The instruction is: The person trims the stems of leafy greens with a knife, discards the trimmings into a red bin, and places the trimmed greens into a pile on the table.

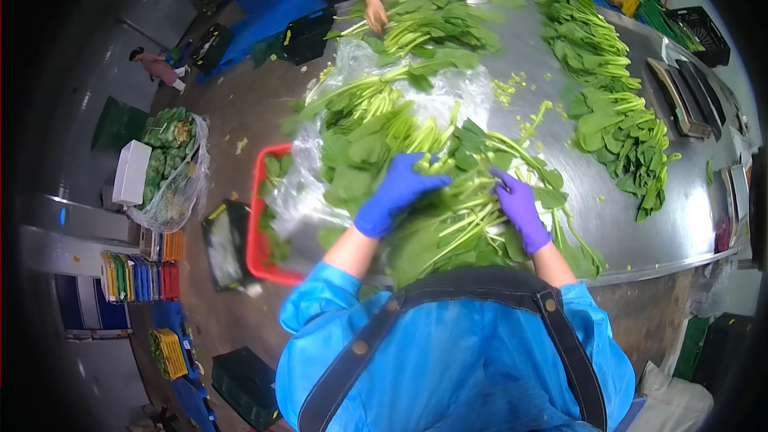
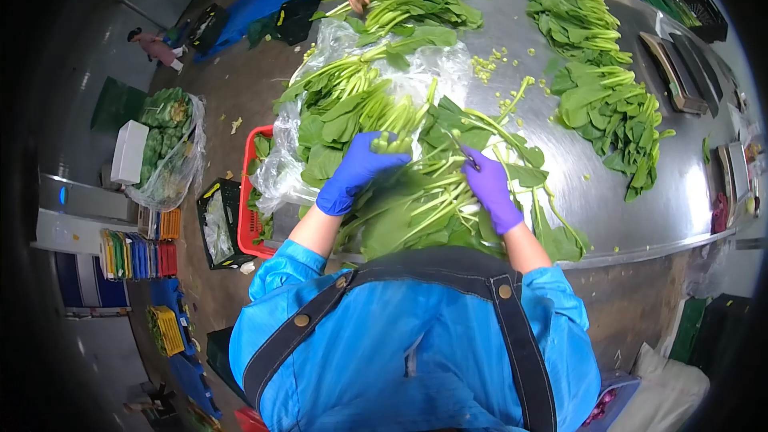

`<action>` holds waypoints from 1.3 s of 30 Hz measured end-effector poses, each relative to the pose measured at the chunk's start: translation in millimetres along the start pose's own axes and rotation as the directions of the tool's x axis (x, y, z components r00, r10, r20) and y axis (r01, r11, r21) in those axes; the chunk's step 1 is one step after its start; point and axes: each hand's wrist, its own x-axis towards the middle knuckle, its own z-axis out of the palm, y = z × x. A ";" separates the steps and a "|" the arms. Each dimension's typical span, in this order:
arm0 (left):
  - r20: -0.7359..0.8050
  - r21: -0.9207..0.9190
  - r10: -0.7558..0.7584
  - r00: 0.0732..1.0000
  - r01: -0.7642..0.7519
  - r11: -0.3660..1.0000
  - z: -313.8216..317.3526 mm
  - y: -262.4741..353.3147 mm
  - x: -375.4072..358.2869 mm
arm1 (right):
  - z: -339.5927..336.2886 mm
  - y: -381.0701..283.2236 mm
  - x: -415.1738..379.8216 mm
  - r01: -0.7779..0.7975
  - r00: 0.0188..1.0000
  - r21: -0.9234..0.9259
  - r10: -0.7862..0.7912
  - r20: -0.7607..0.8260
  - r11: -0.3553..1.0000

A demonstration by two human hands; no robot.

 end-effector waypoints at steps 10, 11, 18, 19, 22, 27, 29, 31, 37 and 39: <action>0.022 0.497 0.304 0.952 -0.274 0.823 23.3 1.7 -2.0 | 13.5 -51.6 -11.6 0.228 0.963 0.377 -0.266 0.051 0.898; 0.070 0.634 0.375 0.925 -0.331 0.699 17.8 3.1 -2.8 | 11.9 -48.2 -11.0 0.247 0.960 0.271 -0.273 0.061 0.930; -0.068 0.454 0.356 0.932 -0.289 0.843 -17.6 46.0 -11.0 | -60.8 -91.5 -34.0 0.142 0.987 0.510 -0.081 -0.140 0.848; -0.060 0.474 0.319 0.946 -0.254 0.843 -21.1 50.5 -10.9 | -74.5 -85.8 -25.6 0.109 0.993 0.563 -0.059 -0.106 0.819; 0.013 0.393 0.219 0.976 -0.206 0.896 -14.9 51.6 -7.4 | -80.1 -87.4 -17.5 0.059 0.998 0.544 -0.040 -0.046 0.837; 0.202 0.250 0.064 0.977 -0.115 0.962 9.6 31.5 16.4 | -49.3 -81.2 -17.4 -0.080 0.980 0.472 -0.017 0.198 0.878; 0.215 0.216 0.026 0.976 -0.073 0.974 20.9 -3.7 28.9 | -37.0 -87.7 -23.2 -0.102 0.975 0.452 -0.002 0.224 0.886; 0.412 0.135 -0.085 0.907 0.031 0.990 30.7 18.4 17.1 | -28.9 -82.9 -23.5 -0.106 0.967 0.417 -0.004 0.254 0.903; 0.203 0.131 -0.049 0.978 0.023 0.991 -20.0 3.7 23.1 | -41.3 -75.9 -22.5 -0.042 0.980 0.484 -0.059 0.190 0.874; -0.084 0.094 0.026 0.996 -0.018 0.995 -52.0 25.4 29.2 | -46.0 -61.7 -17.7 -0.057 0.992 0.500 -0.006 0.122 0.864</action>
